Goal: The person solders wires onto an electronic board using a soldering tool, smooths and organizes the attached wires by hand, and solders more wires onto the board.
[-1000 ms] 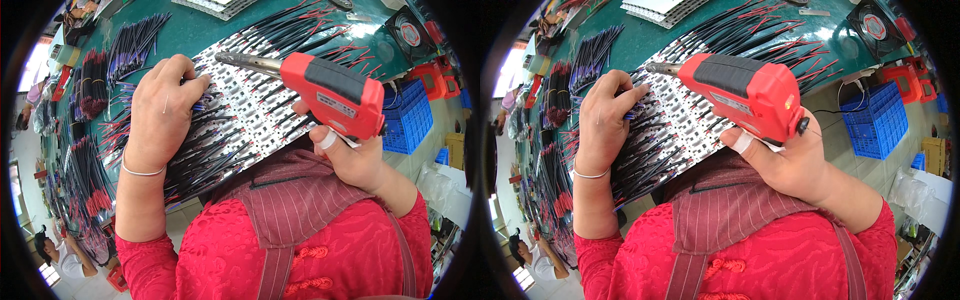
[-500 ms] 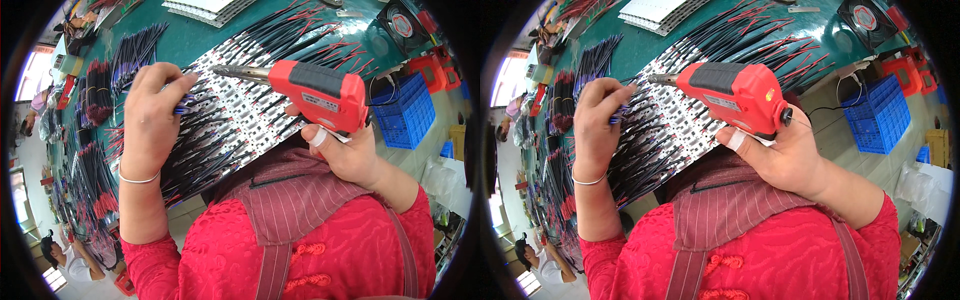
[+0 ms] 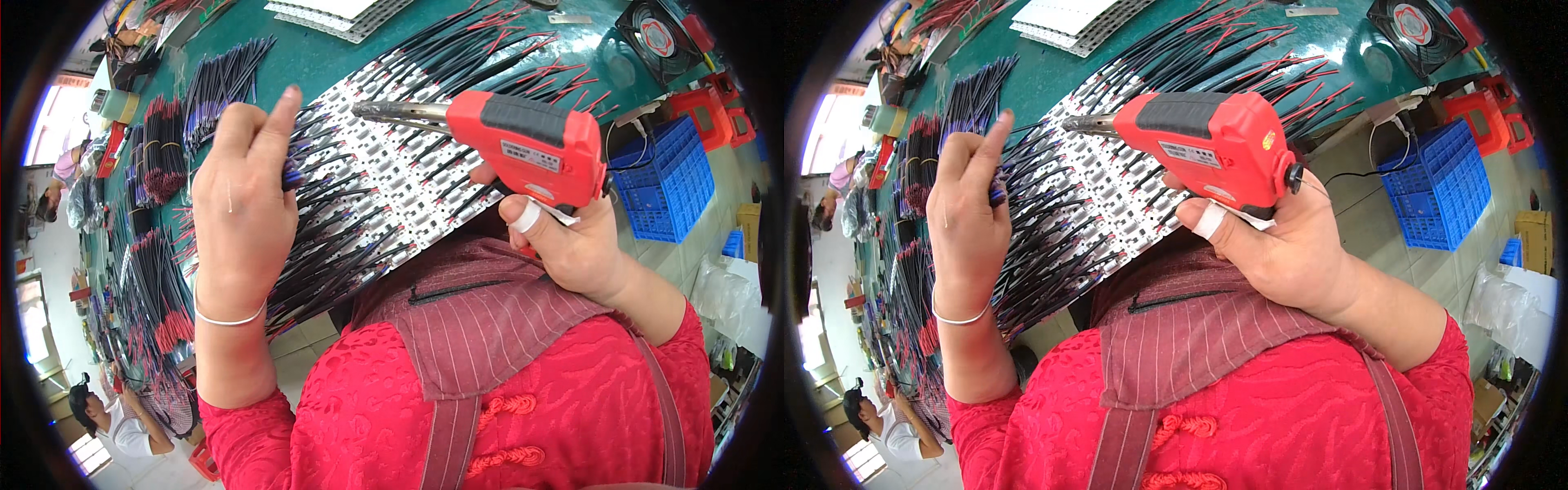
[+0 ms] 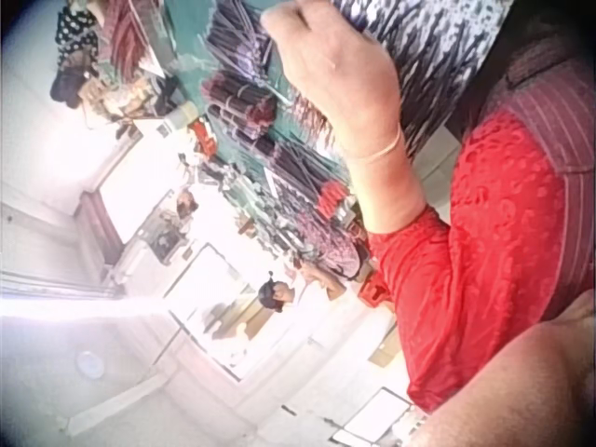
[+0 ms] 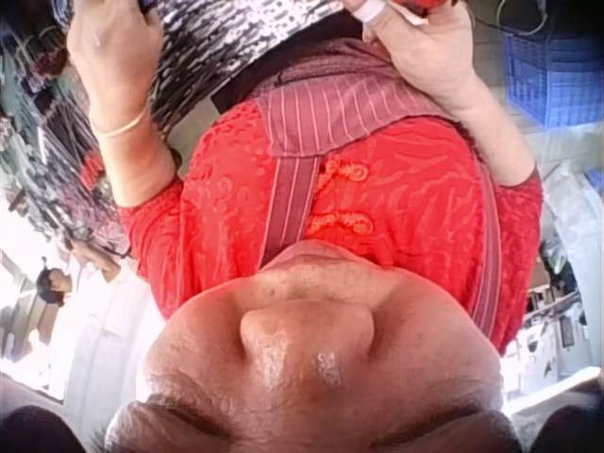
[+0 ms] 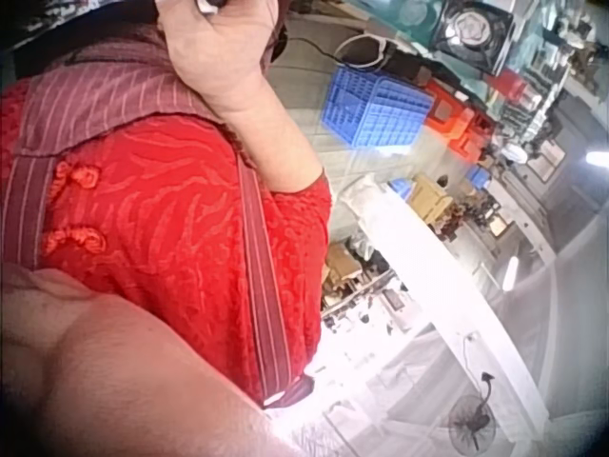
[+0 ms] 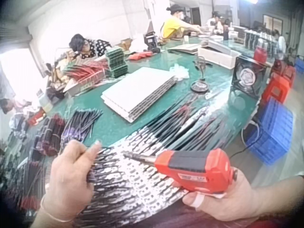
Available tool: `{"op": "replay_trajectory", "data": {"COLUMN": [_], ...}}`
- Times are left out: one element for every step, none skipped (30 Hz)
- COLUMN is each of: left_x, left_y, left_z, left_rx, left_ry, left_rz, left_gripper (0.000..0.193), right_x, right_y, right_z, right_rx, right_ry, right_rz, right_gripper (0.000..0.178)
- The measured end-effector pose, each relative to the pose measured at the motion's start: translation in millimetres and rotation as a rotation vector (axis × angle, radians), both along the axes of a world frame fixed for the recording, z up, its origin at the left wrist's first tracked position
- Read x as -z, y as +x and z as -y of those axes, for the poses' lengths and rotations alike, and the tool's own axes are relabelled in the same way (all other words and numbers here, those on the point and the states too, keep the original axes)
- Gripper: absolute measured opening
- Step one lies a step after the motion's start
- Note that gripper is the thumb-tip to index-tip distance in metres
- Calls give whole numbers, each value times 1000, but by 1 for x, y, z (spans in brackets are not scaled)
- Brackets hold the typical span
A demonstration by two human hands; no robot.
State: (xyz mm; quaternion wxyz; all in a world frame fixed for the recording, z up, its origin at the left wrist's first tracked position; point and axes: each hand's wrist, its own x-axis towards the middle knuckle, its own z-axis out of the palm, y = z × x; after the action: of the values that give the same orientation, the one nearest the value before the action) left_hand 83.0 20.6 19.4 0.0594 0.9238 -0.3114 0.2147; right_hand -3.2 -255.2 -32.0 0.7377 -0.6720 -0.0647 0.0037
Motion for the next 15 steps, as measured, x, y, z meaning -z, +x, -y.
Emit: {"op": "replay_trajectory", "data": {"left_x": [2, 5, 8, 12, 16, 19, 22, 24, 26, 27, 28, 28, 28, 29, 30], "left_y": [1, 3, 5, 6, 7, 8, 8, 8, 7, 7, 6, 6, 6, 6, 6], "left_z": [0, 0, -1, 0, 0, 0, -1, -1, -2, -2, -3, -4, -4, -5, -5], "left_rx": [-7, 36, 72, 59, 69, 91, 113, 113, 107, 113, 118, 114, 118, 123, 121], "left_ry": [0, -12, -25, -7, -7, 6, 24, 25, 19, 13, 7, 6, -25, -57, -59], "left_rz": [0, -19, -37, -17, -15, -9, 0, 18, 7, 15, 24, 23, 17, 13, 12], "left_gripper": [59, 54, 50, 40, 40, 38, 35, 31, 31, 30, 29, 29, 29, 30, 30], "right_x": [0, 1, 1, 1, 1, 1, 0, 0, -1, -2, -3, -4, -4, -4, -4], "right_y": [0, 0, 0, 0, 0, 0, 0, -1, -1, -2, -2, -3, -3, -3, -2], "right_z": [0, 0, 0, 0, 0, 0, 0, 0, 0, 0, 0, 0, -1, -2, -2], "right_rx": [0, 0, 0, 0, 0, 4, 3, 6, 8, 6, 6, 6, 9, 2, -6], "right_ry": [-4, 2, 6, 7, 9, 12, 13, 14, 6, 0, -2, -5, 8, -11, -15], "right_rz": [-3, -3, 3, 6, 8, -5, -30, -21, -36, -54, -56, -52, -48, -47, -35], "right_gripper": [26, 26, 26, 26, 26, 26, 26, 26, 27, 27, 27, 28, 28, 28, 30]}}
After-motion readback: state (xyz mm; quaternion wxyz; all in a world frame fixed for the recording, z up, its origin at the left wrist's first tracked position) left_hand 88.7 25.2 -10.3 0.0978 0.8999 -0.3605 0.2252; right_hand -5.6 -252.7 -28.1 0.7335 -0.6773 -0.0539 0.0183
